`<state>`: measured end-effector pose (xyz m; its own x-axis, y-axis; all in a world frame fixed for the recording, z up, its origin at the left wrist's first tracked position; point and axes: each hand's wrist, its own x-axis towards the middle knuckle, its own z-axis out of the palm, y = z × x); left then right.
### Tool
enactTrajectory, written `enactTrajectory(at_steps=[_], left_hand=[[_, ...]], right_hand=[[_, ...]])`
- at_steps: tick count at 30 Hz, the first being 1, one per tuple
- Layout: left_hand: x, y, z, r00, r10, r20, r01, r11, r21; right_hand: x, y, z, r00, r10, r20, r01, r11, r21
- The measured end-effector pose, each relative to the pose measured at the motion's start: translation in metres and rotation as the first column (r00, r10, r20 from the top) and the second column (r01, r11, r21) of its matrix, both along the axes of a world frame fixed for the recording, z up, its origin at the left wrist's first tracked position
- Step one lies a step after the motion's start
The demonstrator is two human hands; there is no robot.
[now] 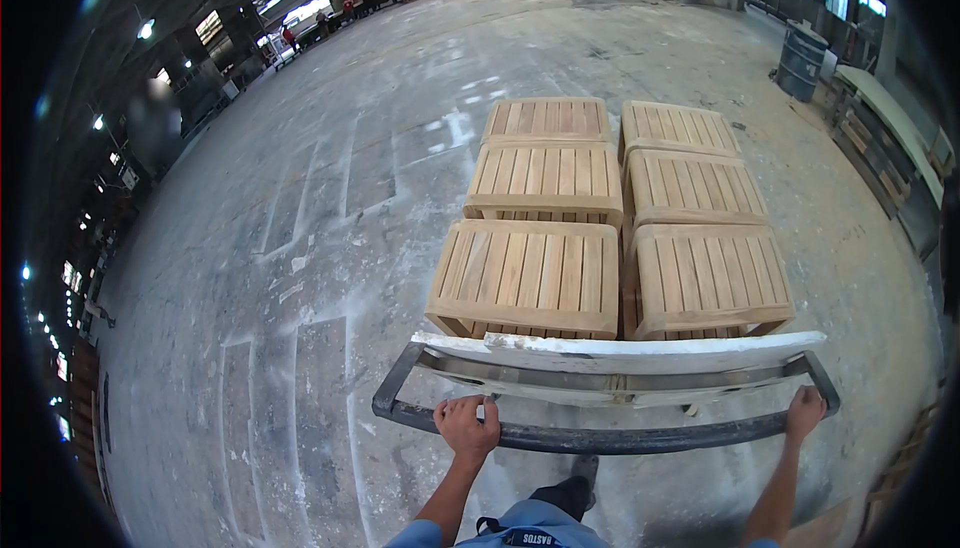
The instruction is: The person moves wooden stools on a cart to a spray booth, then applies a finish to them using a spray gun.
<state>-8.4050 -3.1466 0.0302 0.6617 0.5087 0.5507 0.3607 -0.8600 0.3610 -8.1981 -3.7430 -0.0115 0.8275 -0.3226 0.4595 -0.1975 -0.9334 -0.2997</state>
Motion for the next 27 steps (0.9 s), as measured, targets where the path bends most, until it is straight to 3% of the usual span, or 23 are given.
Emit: enactTrajectory(at_steps=[7,13,14,17,19,23,27], left_hand=[[0.161,-0.001,-0.002,0.993,0.098,-0.066,-0.099,0.995,-0.025],[0.287,0.017,-0.002,0.991,0.132,-0.022,-0.132,0.991,0.005],[0.309,0.021,0.001,0.980,0.169,-0.107,-0.177,0.982,-0.068],[0.380,0.032,0.001,0.955,0.271,-0.122,-0.283,0.954,-0.094],[0.424,0.040,0.003,0.958,0.268,-0.101,-0.277,0.956,-0.093],[0.510,0.061,0.004,0.949,0.280,-0.143,-0.295,0.951,-0.090],[0.600,0.083,0.004,0.947,0.299,-0.114,-0.308,0.948,-0.075]], right_hand=[[0.189,0.008,-0.008,0.999,0.012,-0.033,-0.017,0.989,-0.145],[0.329,0.044,0.010,0.993,0.013,-0.117,-0.027,0.992,-0.122],[0.352,0.052,0.014,0.991,0.033,-0.126,-0.049,0.991,-0.125],[0.425,0.066,0.015,0.993,0.041,-0.113,-0.060,0.984,-0.171],[0.473,0.082,0.019,0.983,0.076,-0.165,-0.093,0.991,-0.099],[0.568,0.112,0.032,0.961,0.055,-0.270,-0.094,0.986,-0.135],[0.667,0.139,0.034,0.965,0.099,-0.242,-0.132,0.984,-0.123]])
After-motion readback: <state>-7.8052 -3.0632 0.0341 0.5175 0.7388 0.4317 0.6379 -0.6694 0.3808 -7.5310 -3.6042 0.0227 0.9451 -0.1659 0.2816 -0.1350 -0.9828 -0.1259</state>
